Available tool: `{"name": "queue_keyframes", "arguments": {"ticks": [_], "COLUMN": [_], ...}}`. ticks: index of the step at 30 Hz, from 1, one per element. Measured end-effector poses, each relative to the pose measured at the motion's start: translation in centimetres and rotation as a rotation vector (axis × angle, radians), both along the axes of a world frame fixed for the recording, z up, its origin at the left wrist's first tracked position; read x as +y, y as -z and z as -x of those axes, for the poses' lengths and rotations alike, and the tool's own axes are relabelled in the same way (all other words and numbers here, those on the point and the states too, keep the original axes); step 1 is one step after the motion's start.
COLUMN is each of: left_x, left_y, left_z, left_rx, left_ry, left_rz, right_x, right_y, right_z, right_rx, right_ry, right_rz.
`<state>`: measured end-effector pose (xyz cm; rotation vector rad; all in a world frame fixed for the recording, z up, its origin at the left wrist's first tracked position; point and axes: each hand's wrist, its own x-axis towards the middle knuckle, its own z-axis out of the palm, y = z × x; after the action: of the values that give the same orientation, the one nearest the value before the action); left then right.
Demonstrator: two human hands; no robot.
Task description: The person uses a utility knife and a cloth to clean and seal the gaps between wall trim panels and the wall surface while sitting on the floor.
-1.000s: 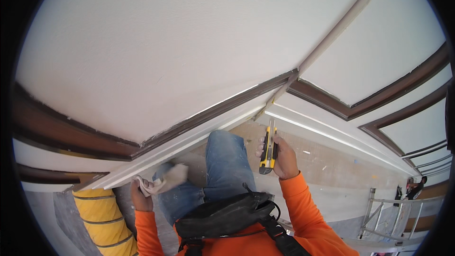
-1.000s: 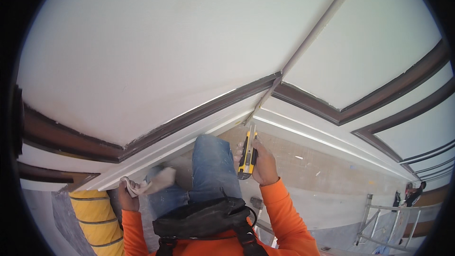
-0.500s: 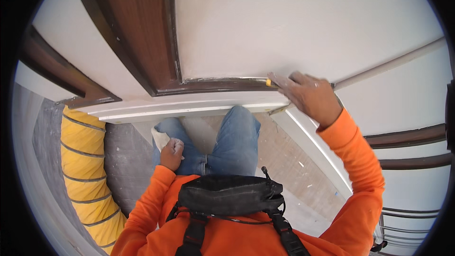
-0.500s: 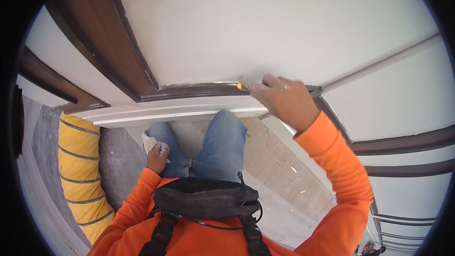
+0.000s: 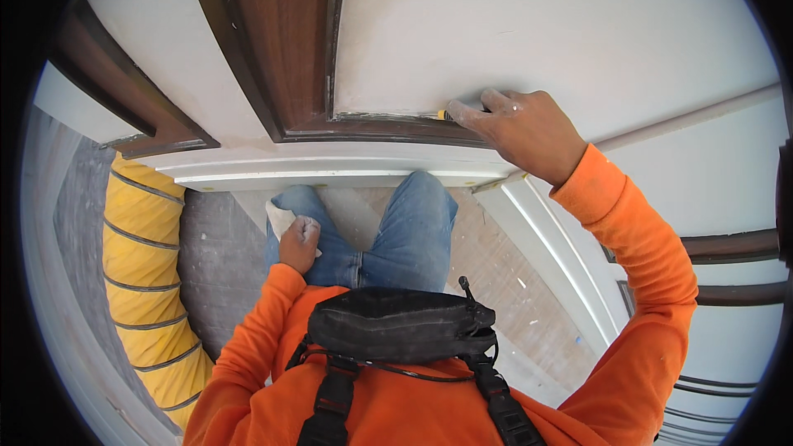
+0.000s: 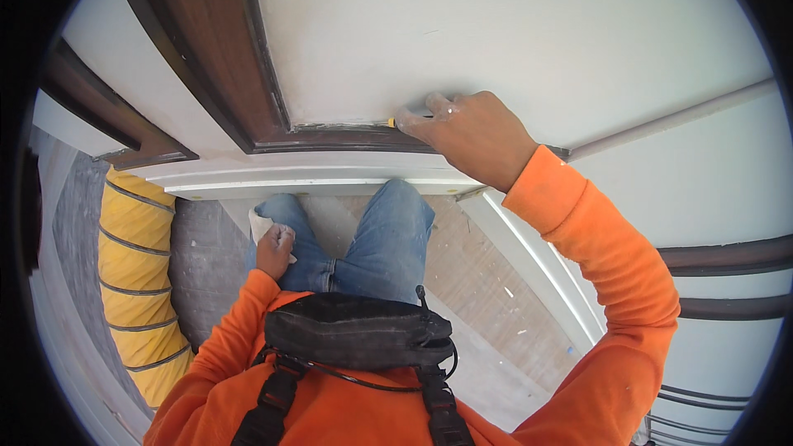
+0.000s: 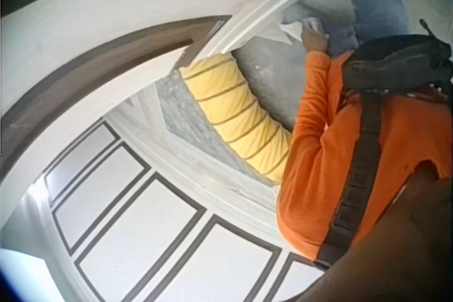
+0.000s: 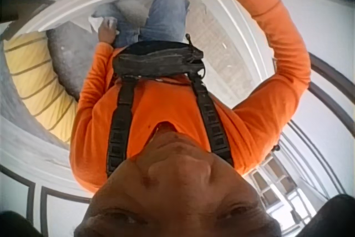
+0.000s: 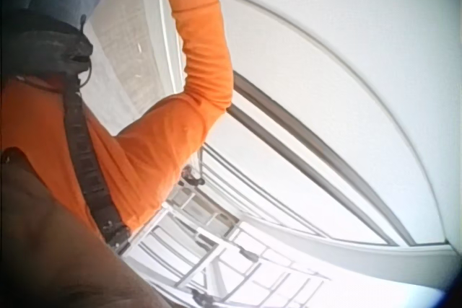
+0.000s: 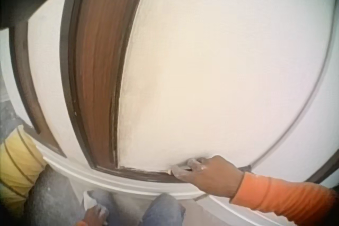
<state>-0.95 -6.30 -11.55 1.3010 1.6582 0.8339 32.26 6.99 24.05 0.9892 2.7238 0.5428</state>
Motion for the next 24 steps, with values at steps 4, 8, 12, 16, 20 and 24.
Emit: {"name": "queue_keyframes", "arguments": {"ticks": [4, 8, 12, 16, 20, 24], "left_x": [-0.1, -0.1, 0.1, 0.2, 0.2, 0.3], "left_y": [-0.3, -0.3, -0.1, -0.5, 0.3, 0.8], "left_z": [0.1, 0.0, -0.1, -0.1, 0.1, 0.2], "left_rx": [-0.019, -0.021, 0.001, 0.048, 0.050, 0.053], "left_ry": [-0.011, -0.012, -0.015, 0.002, 0.006, 0.001], "left_rz": [0.034, 0.043, 0.046, 0.040, 0.023, 0.036], "right_x": [0.0, -0.4, -0.5, -1.0, -1.2, -2.1], "right_y": [-0.3, -0.5, -0.7, -0.3, -0.2, -0.7], "right_z": [-0.1, -0.9, -3.3, -6.3, -8.8, -11.3], "right_rx": [0.018, -0.011, -0.016, -0.041, -0.061, -0.052], "right_ry": [-0.019, 0.021, 0.030, 0.069, 0.117, 0.212], "right_rz": [0.010, 0.017, 0.015, -0.013, -0.027, 0.000]}}
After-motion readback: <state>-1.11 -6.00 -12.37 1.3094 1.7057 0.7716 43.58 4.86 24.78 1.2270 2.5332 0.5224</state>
